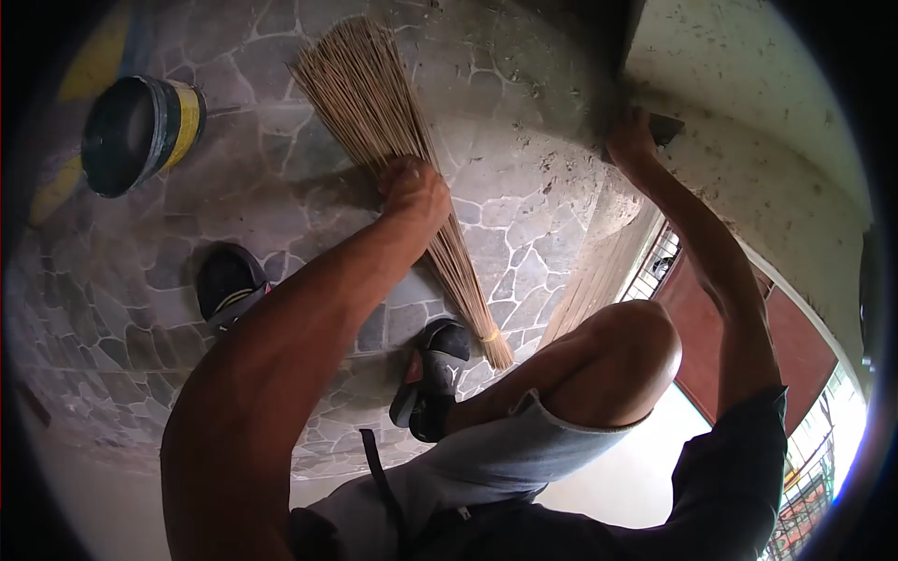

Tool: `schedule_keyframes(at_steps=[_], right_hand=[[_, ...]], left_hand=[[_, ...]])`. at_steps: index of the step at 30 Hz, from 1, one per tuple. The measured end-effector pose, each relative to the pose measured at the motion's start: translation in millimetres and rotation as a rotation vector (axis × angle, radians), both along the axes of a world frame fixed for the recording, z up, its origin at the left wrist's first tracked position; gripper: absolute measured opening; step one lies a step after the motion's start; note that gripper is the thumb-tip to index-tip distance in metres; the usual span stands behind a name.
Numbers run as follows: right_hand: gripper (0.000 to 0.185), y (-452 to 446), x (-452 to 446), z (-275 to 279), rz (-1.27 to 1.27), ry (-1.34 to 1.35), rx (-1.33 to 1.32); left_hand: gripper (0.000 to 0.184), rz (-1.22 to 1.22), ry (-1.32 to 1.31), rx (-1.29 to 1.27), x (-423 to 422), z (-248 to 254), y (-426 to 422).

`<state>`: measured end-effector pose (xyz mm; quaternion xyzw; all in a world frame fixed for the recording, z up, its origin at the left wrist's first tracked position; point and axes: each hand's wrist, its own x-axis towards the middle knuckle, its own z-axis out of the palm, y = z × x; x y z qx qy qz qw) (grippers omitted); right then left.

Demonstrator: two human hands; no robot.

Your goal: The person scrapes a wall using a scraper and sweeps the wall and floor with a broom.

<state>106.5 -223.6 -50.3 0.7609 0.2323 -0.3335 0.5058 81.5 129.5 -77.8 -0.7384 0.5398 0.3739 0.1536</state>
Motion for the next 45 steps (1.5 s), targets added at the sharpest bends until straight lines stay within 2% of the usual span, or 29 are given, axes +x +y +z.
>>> schedule_keyframes(at_steps=[4, 7, 8, 11, 13, 14, 16, 18, 20, 24, 27, 30, 33, 34, 37, 38, 40, 41, 43, 45], right_hand=[[0.027, 17.9, -19.9, -5.7, -0.094, 0.009, -0.163], [0.031, 3.6, -7.7, 8.9, 0.116, -0.079, 0.057], [0.036, -15.5, 8.6, -4.8, 0.039, -0.045, 0.104], [0.038, -25.6, -6.3, -18.1, 0.166, -0.210, 0.148], [0.039, 5.6, -26.2, -6.7, 0.052, 0.002, -0.143], [0.039, 7.6, -30.0, -4.1, 0.006, 0.027, -0.106], [0.039, -28.8, -8.7, -14.6, 0.151, -0.064, 0.097], [0.040, -39.3, 2.3, -21.7, 0.113, -0.133, 0.212], [0.043, -21.1, 27.4, -16.3, -0.079, -0.195, 0.229], [0.056, 16.3, -10.7, 1.8, -0.055, 0.193, -0.226], [0.056, -15.1, -0.6, -6.9, 0.193, -0.117, 0.234], [0.058, -2.5, 26.3, -23.0, -0.230, -0.110, 0.066], [0.055, 5.2, -20.7, -2.5, 0.068, 0.006, -0.104], [0.052, 1.6, -29.7, 1.3, 0.133, -0.133, 0.057], [0.047, -7.1, -14.3, 10.9, 0.222, -0.172, 0.178], [0.042, -1.1, -1.8, 16.3, 0.066, -0.182, 0.174], [0.035, 45.3, 48.9, 44.0, -0.233, -0.196, 0.177], [0.031, 44.4, 58.2, 51.6, -0.387, -0.279, 0.284], [0.025, 38.2, 70.9, 54.5, -0.700, -0.437, 0.492], [0.025, 8.5, 71.7, 54.0, -0.709, -0.539, 0.624]], left_hand=[[0.020, 0.075, 0.009, -0.048, 4.1, -4.8, 2.0], [0.019, 0.063, -0.003, -0.060, 0.5, -7.0, -2.1], [0.019, 0.045, -0.015, -0.059, 0.1, -6.3, -1.1], [0.018, 0.101, 0.014, -0.065, 0.8, -6.4, 1.7], [0.018, 0.177, -0.019, -0.098, -1.2, -21.5, 0.4], [0.018, 0.206, -0.021, -0.115, -6.8, -24.8, -1.6], [0.019, 0.101, -0.033, -0.102, -3.9, -20.4, -2.8], [0.019, 0.052, -0.006, -0.085, -5.7, -18.5, -1.7], [0.019, 0.083, 0.037, -0.076, -0.1, -19.1, -0.8], [0.019, 0.072, 0.017, -0.112, -2.3, -24.2, -2.9], [0.018, 0.070, 0.012, -0.126, -2.8, -25.6, 0.3], [0.019, 0.128, 0.015, -0.159, -1.9, -32.0, -1.4], [0.020, 0.115, 0.025, -0.117, -0.1, -26.8, -3.9], [0.020, 0.097, 0.017, -0.107, -1.2, -26.5, -2.7], [0.020, 0.050, 0.021, -0.114, -2.5, -21.9, -4.5], [0.020, 0.038, 0.020, -0.116, 0.0, -20.9, -3.0], [0.020, 0.162, 0.031, -0.119, -0.6, -27.7, -0.6], [0.019, 0.222, 0.048, -0.128, -4.7, -29.6, -2.2], [0.019, 0.146, 0.017, -0.157, -6.8, -30.4, -1.9], [0.018, 0.116, 0.001, -0.171, -5.9, -30.4, 0.8]])
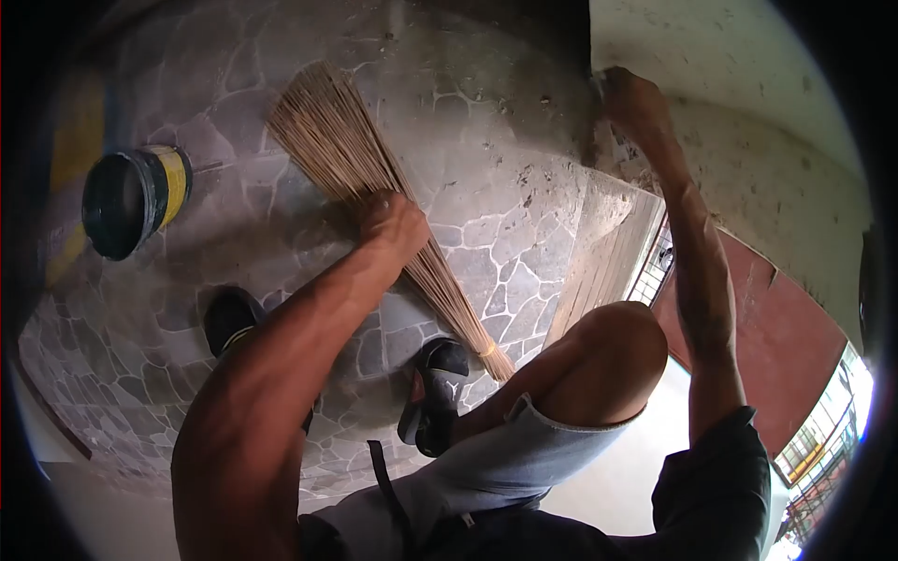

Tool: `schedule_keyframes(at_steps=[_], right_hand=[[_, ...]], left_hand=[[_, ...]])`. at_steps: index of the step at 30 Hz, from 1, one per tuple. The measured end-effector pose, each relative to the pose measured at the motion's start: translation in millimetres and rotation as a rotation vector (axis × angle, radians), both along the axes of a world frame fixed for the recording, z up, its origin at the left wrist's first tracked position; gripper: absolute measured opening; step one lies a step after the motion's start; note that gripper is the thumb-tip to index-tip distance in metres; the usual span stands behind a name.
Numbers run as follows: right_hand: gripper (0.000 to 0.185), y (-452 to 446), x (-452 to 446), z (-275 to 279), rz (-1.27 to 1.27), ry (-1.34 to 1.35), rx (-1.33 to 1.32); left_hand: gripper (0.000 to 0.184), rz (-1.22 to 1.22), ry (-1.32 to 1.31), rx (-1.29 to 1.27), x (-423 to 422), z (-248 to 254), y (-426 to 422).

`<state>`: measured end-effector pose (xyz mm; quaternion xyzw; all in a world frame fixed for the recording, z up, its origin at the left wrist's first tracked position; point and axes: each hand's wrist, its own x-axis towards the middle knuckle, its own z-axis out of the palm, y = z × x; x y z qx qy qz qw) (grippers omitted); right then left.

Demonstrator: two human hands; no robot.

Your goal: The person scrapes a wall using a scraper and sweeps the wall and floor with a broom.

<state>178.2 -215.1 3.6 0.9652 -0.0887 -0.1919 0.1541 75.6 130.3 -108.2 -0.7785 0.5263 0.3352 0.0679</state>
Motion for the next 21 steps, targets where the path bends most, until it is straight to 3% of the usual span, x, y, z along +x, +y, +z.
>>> schedule_keyframes(at_steps=[4, 7, 10, 12, 21], right_hand=[[0.027, -42.6, -19.7, -20.3, 0.061, -0.114, -0.021], [0.026, -46.2, -24.7, -35.8, -0.089, -0.114, -0.072], [0.025, -46.2, -17.7, -44.4, -0.061, -0.035, -0.074], [0.027, -57.9, -21.6, -62.7, -0.074, -0.133, -0.056], [0.033, -67.6, -21.9, -76.4, -0.049, -0.191, -0.020]], left_hand=[[0.016, -0.043, -0.004, 0.022, 5.1, 7.3, -1.5], [0.016, -0.075, -0.010, 0.032, 2.9, 4.2, -2.9], [0.016, -0.080, 0.001, 0.025, 9.1, 13.1, -2.8], [0.016, -0.084, 0.005, 0.029, 11.8, 17.4, 1.7], [0.016, -0.009, 0.075, 0.011, 9.6, 11.9, 1.3]])
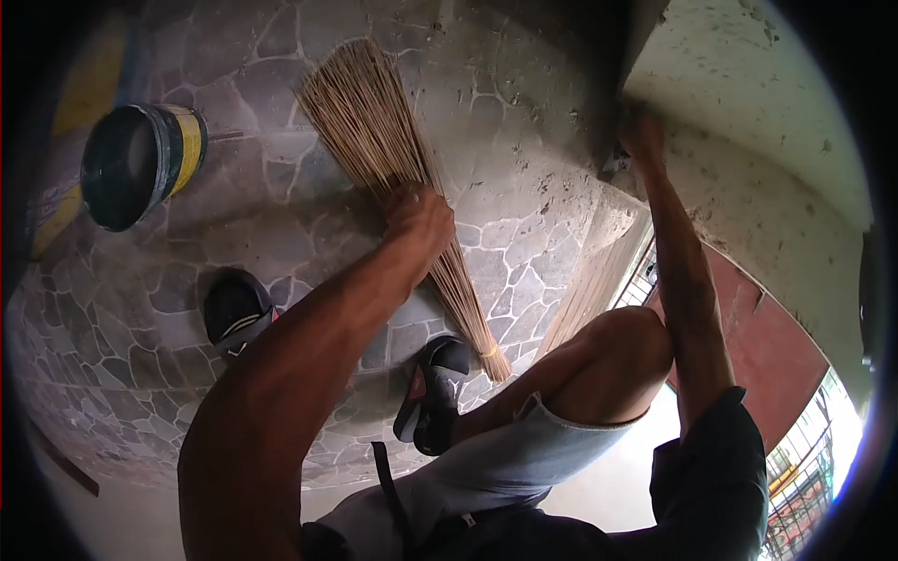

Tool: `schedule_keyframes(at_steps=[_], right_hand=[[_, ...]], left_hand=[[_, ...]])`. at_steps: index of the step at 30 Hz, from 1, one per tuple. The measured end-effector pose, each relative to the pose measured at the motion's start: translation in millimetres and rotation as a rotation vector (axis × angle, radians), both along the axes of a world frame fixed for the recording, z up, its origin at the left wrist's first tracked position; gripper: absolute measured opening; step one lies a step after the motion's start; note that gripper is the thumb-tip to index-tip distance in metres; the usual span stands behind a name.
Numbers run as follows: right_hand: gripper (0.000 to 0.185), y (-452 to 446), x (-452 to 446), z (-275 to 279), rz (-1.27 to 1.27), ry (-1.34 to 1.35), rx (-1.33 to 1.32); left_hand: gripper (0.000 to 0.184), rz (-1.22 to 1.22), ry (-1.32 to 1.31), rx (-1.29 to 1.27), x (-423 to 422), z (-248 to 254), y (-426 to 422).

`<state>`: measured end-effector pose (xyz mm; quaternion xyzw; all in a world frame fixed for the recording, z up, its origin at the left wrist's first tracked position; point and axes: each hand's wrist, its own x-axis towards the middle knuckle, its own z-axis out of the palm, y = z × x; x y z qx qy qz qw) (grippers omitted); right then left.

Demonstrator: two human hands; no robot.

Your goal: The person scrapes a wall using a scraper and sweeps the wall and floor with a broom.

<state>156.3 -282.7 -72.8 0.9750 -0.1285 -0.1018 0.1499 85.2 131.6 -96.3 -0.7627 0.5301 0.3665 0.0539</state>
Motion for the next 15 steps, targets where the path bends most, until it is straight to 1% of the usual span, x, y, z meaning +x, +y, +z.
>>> schedule_keyframes(at_steps=[2, 4, 7, 10, 11, 13, 15], right_hand=[[0.034, -2.2, 5.6, -1.4, 0.005, 0.049, -0.007], [0.033, -9.1, 9.0, 3.4, -0.005, 0.095, -0.049], [0.034, -12.9, 8.9, 3.5, 0.129, -0.073, 0.031], [0.035, -19.9, 7.7, -12.4, 0.004, 0.063, -0.065], [0.036, -22.7, 8.5, -11.2, 0.021, 0.083, -0.052], [0.038, -12.3, 13.1, 5.0, 0.061, 0.129, -0.032], [0.037, 16.8, 16.2, 22.0, -0.019, 0.058, -0.026]], left_hand=[[0.017, -0.049, 0.008, 0.001, 3.9, 6.7, 1.1], [0.017, 0.008, 0.011, -0.021, -1.8, 4.9, 1.2], [0.017, 0.083, -0.020, -0.007, 5.2, 4.9, 4.8], [0.017, 0.018, 0.046, 0.031, 0.5, 5.7, 2.1], [0.017, -0.007, 0.063, 0.045, 4.7, 6.4, 1.0], [0.016, 0.004, 0.033, 0.015, 2.2, 10.5, 1.4], [0.015, 0.008, 0.015, 0.036, 8.5, 6.7, 4.2]])
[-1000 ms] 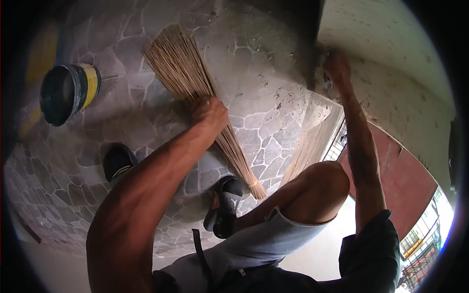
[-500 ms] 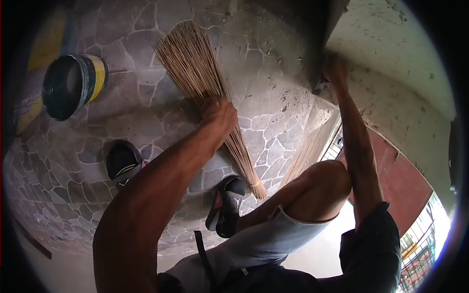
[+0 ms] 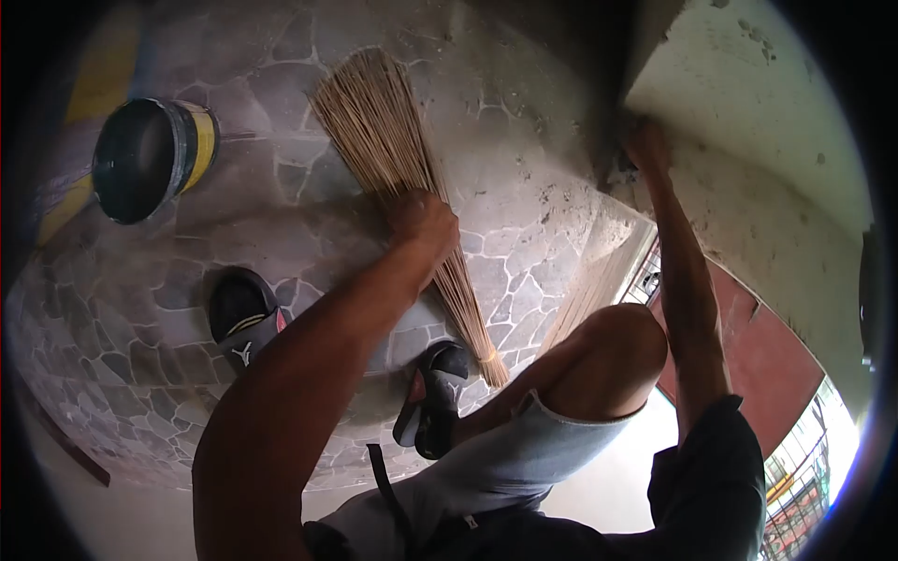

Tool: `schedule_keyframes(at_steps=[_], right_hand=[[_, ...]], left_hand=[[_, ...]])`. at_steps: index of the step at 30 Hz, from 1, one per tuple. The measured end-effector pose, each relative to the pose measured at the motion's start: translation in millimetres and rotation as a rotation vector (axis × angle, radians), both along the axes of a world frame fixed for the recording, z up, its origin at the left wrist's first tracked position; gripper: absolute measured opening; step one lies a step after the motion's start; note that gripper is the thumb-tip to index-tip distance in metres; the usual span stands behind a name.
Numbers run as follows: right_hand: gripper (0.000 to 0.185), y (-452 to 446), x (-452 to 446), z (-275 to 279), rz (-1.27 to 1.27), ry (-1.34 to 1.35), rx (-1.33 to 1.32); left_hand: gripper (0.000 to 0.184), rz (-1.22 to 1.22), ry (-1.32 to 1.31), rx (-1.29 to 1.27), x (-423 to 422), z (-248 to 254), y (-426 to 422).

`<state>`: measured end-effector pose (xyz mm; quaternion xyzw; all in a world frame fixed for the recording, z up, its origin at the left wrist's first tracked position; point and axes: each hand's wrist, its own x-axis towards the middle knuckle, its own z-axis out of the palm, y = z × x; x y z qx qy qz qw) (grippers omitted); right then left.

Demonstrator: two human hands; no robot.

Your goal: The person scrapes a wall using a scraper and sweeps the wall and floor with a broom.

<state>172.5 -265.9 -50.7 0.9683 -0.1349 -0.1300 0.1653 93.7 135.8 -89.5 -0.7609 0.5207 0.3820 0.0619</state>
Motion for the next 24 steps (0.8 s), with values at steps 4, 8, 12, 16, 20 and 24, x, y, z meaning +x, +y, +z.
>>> schedule_keyframes(at_steps=[4, 8, 12, 16, 20, 24], right_hand=[[0.038, -25.9, -15.3, -8.9, 0.170, 0.020, 0.005], [0.038, -2.5, -3.3, -8.9, 0.053, -0.051, 0.068], [0.041, -7.8, -16.9, -17.4, -0.014, 0.067, 0.033], [0.040, 7.2, -14.3, -1.0, -0.036, -0.082, -0.010], [0.036, -33.2, -34.4, -27.6, 0.132, -0.028, 0.132], [0.030, -13.0, -33.2, -16.1, 0.067, 0.165, -0.035]], left_hand=[[0.015, -0.011, -0.002, -0.062, -8.6, -11.6, -6.5], [0.014, -0.023, -0.117, -0.072, -11.3, -11.5, -1.7], [0.014, 0.014, -0.029, -0.093, -11.0, -5.4, -4.5], [0.014, 0.034, -0.023, -0.096, 1.6, -1.5, 0.3], [0.015, 0.064, 0.033, -0.191, -6.5, -12.4, -2.9], [0.017, 0.111, -0.013, -0.182, -7.0, -22.5, 0.3]])
